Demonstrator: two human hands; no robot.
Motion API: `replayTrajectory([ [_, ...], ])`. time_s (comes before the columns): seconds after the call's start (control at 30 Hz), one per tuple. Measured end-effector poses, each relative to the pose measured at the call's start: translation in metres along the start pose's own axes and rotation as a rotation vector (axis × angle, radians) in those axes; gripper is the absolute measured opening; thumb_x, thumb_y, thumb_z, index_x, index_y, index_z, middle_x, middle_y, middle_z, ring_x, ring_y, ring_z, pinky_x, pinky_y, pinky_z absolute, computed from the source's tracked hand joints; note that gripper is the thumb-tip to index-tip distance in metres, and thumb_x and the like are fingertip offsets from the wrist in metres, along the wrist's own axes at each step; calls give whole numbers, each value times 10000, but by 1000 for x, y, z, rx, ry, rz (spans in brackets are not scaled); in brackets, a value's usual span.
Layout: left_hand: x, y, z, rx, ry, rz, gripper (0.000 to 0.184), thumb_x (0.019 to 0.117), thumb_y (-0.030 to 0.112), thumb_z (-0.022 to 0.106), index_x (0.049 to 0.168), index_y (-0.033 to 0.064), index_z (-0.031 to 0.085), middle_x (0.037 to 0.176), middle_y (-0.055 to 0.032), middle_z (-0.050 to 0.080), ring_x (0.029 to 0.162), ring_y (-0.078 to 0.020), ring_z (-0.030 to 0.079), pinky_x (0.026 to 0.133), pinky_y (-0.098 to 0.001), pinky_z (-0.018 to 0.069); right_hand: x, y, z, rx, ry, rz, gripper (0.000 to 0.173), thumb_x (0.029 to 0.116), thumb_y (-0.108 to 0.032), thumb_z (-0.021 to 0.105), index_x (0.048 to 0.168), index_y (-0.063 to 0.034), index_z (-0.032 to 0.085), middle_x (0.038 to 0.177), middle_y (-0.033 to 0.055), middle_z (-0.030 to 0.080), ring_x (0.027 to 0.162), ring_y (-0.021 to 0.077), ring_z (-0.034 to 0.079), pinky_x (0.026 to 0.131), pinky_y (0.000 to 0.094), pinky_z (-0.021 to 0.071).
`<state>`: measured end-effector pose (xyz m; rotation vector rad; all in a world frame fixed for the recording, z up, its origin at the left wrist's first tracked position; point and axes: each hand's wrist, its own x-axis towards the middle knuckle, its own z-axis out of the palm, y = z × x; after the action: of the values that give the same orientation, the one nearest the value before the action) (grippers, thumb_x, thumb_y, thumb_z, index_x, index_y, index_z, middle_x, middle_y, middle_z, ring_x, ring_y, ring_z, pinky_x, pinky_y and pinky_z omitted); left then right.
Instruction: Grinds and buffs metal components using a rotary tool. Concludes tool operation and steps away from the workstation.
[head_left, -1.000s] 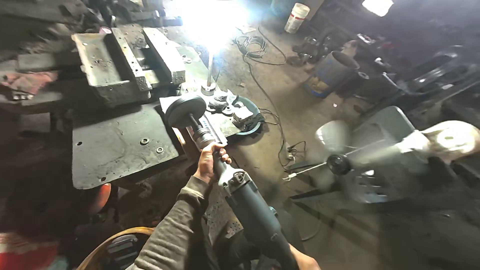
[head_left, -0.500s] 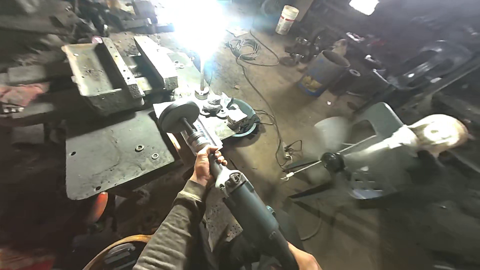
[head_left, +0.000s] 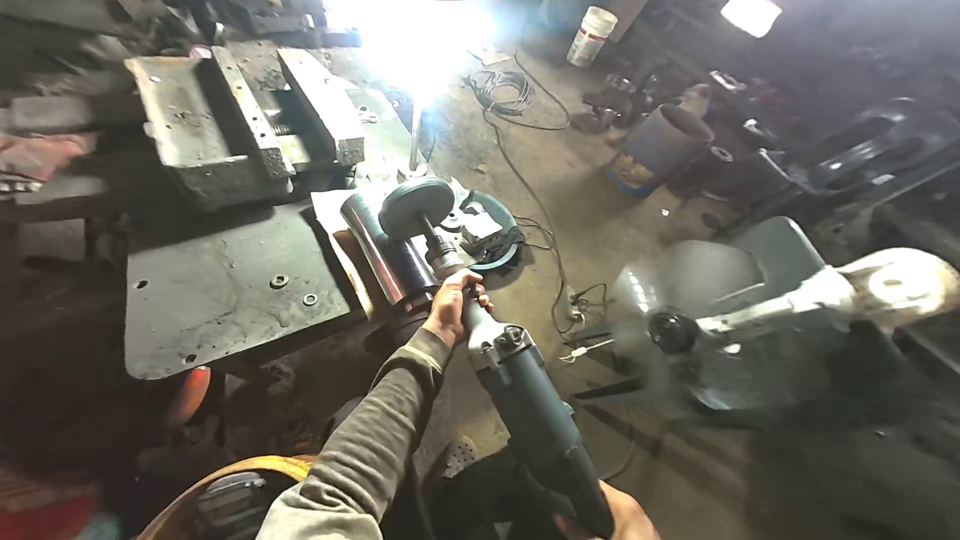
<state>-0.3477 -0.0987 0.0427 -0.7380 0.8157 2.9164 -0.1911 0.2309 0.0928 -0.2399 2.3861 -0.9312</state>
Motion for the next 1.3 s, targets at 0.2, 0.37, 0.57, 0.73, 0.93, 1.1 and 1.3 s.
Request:
replayTrajectory([
  [0.2, -5, 3, -1, -4, -9, 13, 193, 1002, 205, 492, 823, 138, 515, 611, -8, 493, 504, -154, 539, 524, -328, 534, -1, 0, 2, -11, 3, -20, 426, 846, -310, 838, 1139, -28, 711, 974, 82, 758, 908, 151, 734, 881, 415, 605],
  [0.37, -24, 15, -12, -25, -35, 58, 234, 1017, 217, 458, 801, 144, 511, 598, 6, 479, 502, -145, 530, 533, -322, 535, -5, -10, 4, -33, -35, -35, 439, 846, -295, 838, 1153, -13, 701, 970, 101, 752, 912, 174, 730, 883, 434, 598],
  [0.57, -41, 26, -40, -79, -81, 155, 307, 1034, 227, 403, 762, 144, 518, 584, 14, 486, 502, -139, 533, 554, -322, 537, -7, -21, 14, -111, -77, -77, 483, 865, -346, 811, 1215, -35, 693, 1003, 106, 758, 944, 212, 735, 898, 493, 590],
  [0.73, -51, 28, -57, -177, -51, 170, 315, 1026, 203, 407, 732, 130, 496, 571, 1, 477, 492, -151, 538, 555, -329, 550, -6, -26, 18, -144, -111, -81, 502, 873, -360, 797, 1249, -46, 688, 1023, 107, 766, 974, 226, 742, 911, 515, 588],
  [0.93, -54, 27, -56, -205, -62, 165, 332, 1028, 199, 388, 717, 131, 483, 558, 0, 470, 485, -155, 533, 551, -329, 544, -7, -25, 17, -159, -111, -76, 506, 879, -378, 788, 1250, -49, 684, 1011, 114, 765, 963, 242, 743, 897, 531, 586],
  [1.1, -45, 25, -41, -129, -46, 154, 317, 1033, 203, 385, 744, 134, 493, 574, 1, 482, 501, -152, 543, 556, -329, 547, -6, -21, 11, -118, -102, -63, 480, 866, -353, 805, 1215, -44, 691, 995, 106, 759, 949, 225, 737, 890, 513, 589],
  [1.3, -24, 21, -18, -71, -19, 89, 244, 1020, 227, 450, 805, 131, 512, 590, -3, 482, 495, -158, 542, 540, -334, 548, 0, -15, 4, -88, -63, -45, 489, 853, -349, 822, 1203, -32, 697, 992, 111, 758, 940, 211, 734, 901, 495, 587],
])
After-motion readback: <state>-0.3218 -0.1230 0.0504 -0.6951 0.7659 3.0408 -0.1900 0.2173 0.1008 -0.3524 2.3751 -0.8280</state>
